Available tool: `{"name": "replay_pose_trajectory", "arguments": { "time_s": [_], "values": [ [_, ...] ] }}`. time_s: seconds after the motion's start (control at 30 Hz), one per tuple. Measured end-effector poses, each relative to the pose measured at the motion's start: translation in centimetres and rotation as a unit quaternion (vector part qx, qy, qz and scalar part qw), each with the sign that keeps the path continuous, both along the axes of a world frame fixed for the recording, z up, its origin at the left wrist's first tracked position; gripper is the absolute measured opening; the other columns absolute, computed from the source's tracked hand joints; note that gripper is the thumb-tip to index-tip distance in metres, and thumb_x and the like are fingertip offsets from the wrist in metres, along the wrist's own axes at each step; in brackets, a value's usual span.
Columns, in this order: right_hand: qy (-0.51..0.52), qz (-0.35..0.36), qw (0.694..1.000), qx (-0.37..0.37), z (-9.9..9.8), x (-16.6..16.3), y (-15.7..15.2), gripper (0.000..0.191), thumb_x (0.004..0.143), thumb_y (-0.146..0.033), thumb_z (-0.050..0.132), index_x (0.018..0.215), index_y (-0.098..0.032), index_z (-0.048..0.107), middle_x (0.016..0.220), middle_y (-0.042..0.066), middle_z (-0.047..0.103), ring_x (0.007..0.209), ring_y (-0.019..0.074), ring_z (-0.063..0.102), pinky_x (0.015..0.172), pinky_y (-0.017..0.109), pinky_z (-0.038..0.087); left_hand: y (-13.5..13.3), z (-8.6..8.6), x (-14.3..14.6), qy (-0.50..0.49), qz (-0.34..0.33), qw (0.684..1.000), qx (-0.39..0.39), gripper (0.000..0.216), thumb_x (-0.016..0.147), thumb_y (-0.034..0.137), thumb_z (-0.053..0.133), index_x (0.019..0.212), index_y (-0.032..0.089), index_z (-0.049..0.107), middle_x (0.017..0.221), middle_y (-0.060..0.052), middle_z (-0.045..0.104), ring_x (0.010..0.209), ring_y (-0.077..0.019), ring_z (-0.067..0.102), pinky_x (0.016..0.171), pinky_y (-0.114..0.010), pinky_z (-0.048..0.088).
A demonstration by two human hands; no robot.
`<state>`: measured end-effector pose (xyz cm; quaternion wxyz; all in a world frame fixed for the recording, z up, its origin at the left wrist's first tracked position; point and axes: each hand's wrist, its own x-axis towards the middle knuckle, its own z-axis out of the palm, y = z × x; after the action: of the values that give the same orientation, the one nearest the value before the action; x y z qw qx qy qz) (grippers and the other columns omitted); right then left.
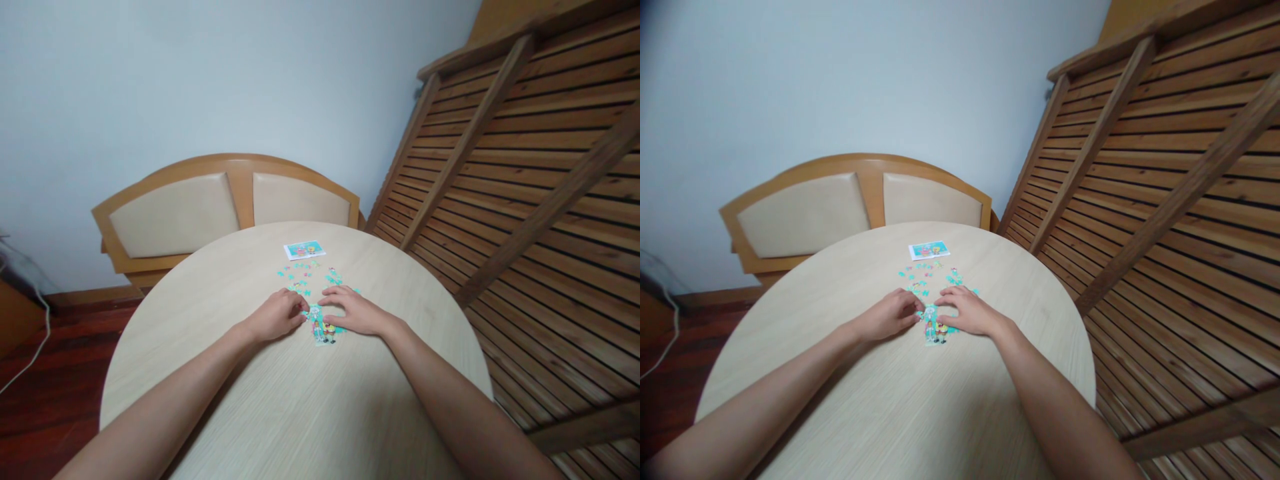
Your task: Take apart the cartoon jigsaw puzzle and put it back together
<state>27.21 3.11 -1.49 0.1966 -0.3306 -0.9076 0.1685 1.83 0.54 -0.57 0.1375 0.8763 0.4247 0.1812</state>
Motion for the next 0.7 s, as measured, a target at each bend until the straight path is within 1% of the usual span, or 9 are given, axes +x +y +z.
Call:
{"name": "replay_pose_trajectory", "arguments": {
  "time_s": [0.17,0.33,0.43,0.57,0.63,0.7],
  "values": [
    [-0.005,-0.002,1.0,0.003,-0.1,-0.1,0.0,0.041,0.087,-0.048,0.067,0.12,-0.023,0.069,0.132,0.013,0.059,0.126,0.0267,0.052,0.109,0.044,0.039,-0.1,0.2,0.3,0.009,0.007,1.0,0.015,0.015,0.086,0.025,0.063,0.097,0.02,0.072,0.091,-0.006,0.071,0.091,-0.0227,0.062,0.086,-0.033,0.046],
    [-0.002,-0.002,1.0,0.003,-0.2,0.1,0.1,0.041,0.087,-0.048,0.067,0.12,-0.024,0.069,0.133,0.012,0.059,0.127,0.0268,0.053,0.109,0.044,0.04,0.1,0.0,0.2,0.006,-0.013,1.0,0.023,0.014,0.088,0.025,0.061,0.092,0.021,0.074,0.091,-0.004,0.073,0.091,-0.021,0.063,0.087,-0.031,0.045],
    [-0.001,0.0,1.0,0.005,-0.3,0.2,0.2,0.041,0.087,-0.048,0.067,0.121,-0.024,0.068,0.133,0.012,0.059,0.127,0.0269,0.052,0.109,0.044,0.04,0.2,0.0,0.2,0.001,-0.001,1.0,0.009,0.014,0.088,0.026,0.062,0.093,0.022,0.075,0.089,-0.003,0.073,0.086,-0.0196,0.063,0.081,-0.029,0.046],
    [-0.005,-0.001,1.0,0.005,-0.3,0.2,0.1,0.042,0.088,-0.049,0.067,0.121,-0.024,0.068,0.134,0.012,0.059,0.127,0.027,0.052,0.109,0.044,0.039,0.3,0.4,-0.1,-0.016,0.012,0.999,-0.034,0.018,0.089,0.029,0.061,0.097,0.022,0.074,0.09,-0.003,0.074,0.081,-0.0173,0.065,0.074,-0.026,0.047],
    [-0.005,-0.001,1.0,0.003,-0.2,0.2,0.1,0.042,0.088,-0.049,0.066,0.121,-0.024,0.068,0.134,0.012,0.059,0.126,0.0272,0.053,0.109,0.045,0.04,0.5,0.6,-0.5,-0.017,0.021,0.999,-0.031,0.018,0.089,0.029,0.059,0.096,0.022,0.074,0.093,-0.003,0.074,0.083,-0.0175,0.066,0.076,-0.026,0.048],
    [-0.005,-0.001,1.0,0.001,-0.1,0.2,0.0,0.042,0.088,-0.049,0.066,0.121,-0.024,0.068,0.134,0.012,0.059,0.126,0.0274,0.053,0.109,0.045,0.04,0.8,0.8,-1.2,-0.009,0.038,0.999,-0.001,0.018,0.088,0.027,0.059,0.097,0.022,0.074,0.096,-0.004,0.074,0.089,-0.0192,0.066,0.082,-0.029,0.048]
  ]
}}
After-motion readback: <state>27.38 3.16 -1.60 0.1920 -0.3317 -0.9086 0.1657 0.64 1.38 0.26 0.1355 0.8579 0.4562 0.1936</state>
